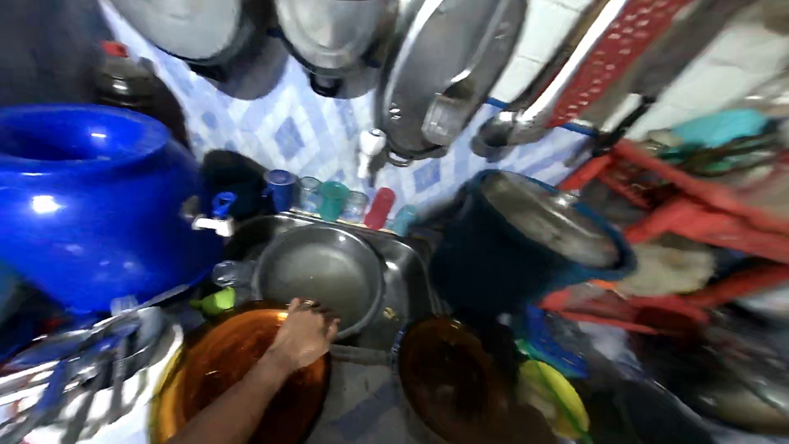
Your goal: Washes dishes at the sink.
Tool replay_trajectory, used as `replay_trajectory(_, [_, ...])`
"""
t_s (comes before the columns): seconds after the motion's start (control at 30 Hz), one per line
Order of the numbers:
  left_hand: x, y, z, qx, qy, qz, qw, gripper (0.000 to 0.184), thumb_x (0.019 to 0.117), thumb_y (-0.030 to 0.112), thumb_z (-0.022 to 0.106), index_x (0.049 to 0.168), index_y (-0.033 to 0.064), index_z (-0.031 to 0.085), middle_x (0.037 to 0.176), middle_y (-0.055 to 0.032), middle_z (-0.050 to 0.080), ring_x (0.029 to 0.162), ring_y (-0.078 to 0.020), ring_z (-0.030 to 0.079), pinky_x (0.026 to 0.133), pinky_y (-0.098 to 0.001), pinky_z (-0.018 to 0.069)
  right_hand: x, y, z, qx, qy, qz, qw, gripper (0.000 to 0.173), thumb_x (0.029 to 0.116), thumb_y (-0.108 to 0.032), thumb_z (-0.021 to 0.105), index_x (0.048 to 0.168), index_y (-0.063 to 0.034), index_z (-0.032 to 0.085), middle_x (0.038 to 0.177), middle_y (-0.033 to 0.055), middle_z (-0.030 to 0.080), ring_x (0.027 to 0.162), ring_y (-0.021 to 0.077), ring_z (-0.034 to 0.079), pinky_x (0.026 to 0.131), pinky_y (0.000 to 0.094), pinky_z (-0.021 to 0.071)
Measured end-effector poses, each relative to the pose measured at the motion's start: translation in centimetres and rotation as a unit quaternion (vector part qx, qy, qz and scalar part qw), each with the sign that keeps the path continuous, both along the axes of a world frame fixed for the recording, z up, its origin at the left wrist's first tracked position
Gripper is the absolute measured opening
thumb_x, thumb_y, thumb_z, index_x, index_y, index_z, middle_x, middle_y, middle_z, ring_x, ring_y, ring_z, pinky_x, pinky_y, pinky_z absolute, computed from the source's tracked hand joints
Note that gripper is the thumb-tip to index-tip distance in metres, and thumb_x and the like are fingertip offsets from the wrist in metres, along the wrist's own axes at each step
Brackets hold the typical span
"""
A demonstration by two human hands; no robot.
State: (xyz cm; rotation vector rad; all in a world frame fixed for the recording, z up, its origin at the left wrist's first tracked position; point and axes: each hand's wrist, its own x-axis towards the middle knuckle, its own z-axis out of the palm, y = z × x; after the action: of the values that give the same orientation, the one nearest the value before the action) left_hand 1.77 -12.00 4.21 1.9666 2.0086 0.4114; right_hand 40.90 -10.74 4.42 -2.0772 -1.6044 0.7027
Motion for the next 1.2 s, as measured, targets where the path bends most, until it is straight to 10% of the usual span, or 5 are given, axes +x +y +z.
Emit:
replay_trajectory(0.6, [-0.7, -0.4, -1.9, 0.144, 0.018, -0.017, 0.989, 0.039, 0.1049, 0.023, 0.044, 0.105, 0.0060, 0.079, 0.108, -0.0147, 0.076, 0.110, -0.0389, 0.067, 0.100, -0.0603, 0.0414, -1.2, 0.2, 2.9, -0.039, -0.004, -0.067, 0.997, 0.034, 0.1021, -0.013, 0.059, 0.129, 0.0085, 0.056, 0.114, 0.0267, 0.065, 0.099, 0.0357, 0.068, 0.087, 0.0512, 0.0560])
replay_trajectory(0.83, [-0.8, 0.0, -2.5, 0.163, 0.024, -0.023, 0.986, 0.045, 0.1046, 0.026, 0.040, 0.103, 0.0070, 0.080, 0.107, -0.0130, 0.077, 0.108, -0.0381, 0.068, 0.098, -0.0598, 0.0419, -2.3, -0.3, 1.1, -0.014, 0.137, -0.109, 0.984, 0.059, 0.1011, -0.004, 0.052, 0.156, -0.0005, 0.030, 0.124, 0.0299, 0.060, 0.100, 0.0362, 0.066, 0.081, 0.0508, 0.0560])
replay_trajectory(1.0, [-0.6, -0.2, -1.8, 0.129, 0.026, -0.014, 0.991, 0.040, 0.1045, 0.024, 0.044, 0.103, 0.0060, 0.079, 0.108, -0.0138, 0.076, 0.108, -0.0380, 0.068, 0.096, -0.0597, 0.0424, -2.6, -0.1, 1.8, -0.013, 0.045, -0.056, 0.997, 0.049, 0.1075, -0.009, 0.043, 0.153, 0.0058, 0.035, 0.149, 0.0323, 0.046, 0.133, 0.0419, 0.053, 0.110, 0.0549, 0.0431])
replay_trajectory(1.2, [0.0, 0.4, 0.9, -0.052, 0.028, 0.024, 0.998, 0.042, 0.1082, 0.031, 0.041, 0.120, 0.0069, 0.074, 0.124, -0.0144, 0.071, 0.125, -0.0337, 0.060, 0.112, -0.0545, 0.0333, -3.8, 3.6, 4.5, 0.046, 0.028, 0.023, 0.998, 0.046, 0.1076, -0.012, 0.044, 0.150, 0.0064, 0.041, 0.147, 0.0318, 0.049, 0.137, 0.0416, 0.050, 0.113, 0.0548, 0.0404])
